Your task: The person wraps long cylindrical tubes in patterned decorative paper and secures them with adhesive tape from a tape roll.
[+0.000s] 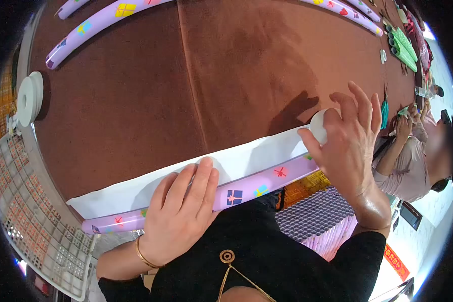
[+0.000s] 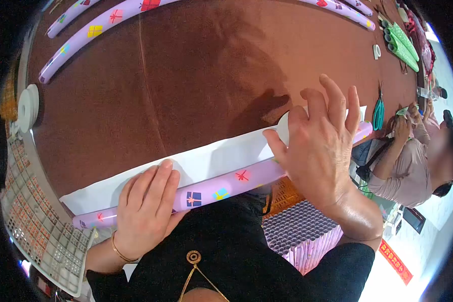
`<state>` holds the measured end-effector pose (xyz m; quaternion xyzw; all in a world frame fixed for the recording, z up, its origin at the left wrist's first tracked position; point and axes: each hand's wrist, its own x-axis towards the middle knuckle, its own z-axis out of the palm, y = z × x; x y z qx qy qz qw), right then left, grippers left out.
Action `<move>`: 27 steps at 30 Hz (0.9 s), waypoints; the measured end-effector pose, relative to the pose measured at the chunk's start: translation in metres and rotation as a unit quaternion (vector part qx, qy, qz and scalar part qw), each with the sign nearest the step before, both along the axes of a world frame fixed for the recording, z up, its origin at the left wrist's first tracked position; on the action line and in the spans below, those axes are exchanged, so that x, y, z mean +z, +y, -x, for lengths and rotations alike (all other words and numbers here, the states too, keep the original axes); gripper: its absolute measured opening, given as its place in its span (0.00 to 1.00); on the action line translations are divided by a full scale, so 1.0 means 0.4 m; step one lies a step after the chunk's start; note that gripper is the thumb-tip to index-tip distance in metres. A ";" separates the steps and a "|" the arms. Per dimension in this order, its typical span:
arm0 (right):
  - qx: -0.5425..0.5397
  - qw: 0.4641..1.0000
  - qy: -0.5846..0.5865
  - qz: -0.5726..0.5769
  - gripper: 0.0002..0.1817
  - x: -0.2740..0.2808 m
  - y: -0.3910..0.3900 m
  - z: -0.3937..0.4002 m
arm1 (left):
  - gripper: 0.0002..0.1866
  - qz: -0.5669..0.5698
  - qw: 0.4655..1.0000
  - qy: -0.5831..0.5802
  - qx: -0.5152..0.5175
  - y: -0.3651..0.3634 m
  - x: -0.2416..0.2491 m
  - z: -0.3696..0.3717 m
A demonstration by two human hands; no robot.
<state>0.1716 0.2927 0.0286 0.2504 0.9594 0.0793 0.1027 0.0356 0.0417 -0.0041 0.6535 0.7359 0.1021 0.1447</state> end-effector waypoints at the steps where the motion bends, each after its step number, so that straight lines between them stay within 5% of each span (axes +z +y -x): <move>1: 0.002 1.000 0.002 -0.005 0.20 -0.001 0.002 -0.002 | 0.27 -0.002 1.000 0.000 0.002 0.000 -0.001 -0.001; 15: 0.021 0.999 0.021 -0.023 0.23 -0.026 -0.009 0.000 | 0.23 -0.012 1.000 0.002 0.000 0.036 0.008 -0.001; 17: 0.016 0.999 0.030 -0.024 0.22 -0.030 -0.013 0.002 | 0.38 0.010 0.999 -0.036 0.017 0.038 0.007 -0.005; 27: 0.012 0.999 0.043 -0.020 0.25 -0.032 -0.021 -0.002 | 0.36 -0.020 0.999 0.005 -0.033 0.107 -0.013 -0.041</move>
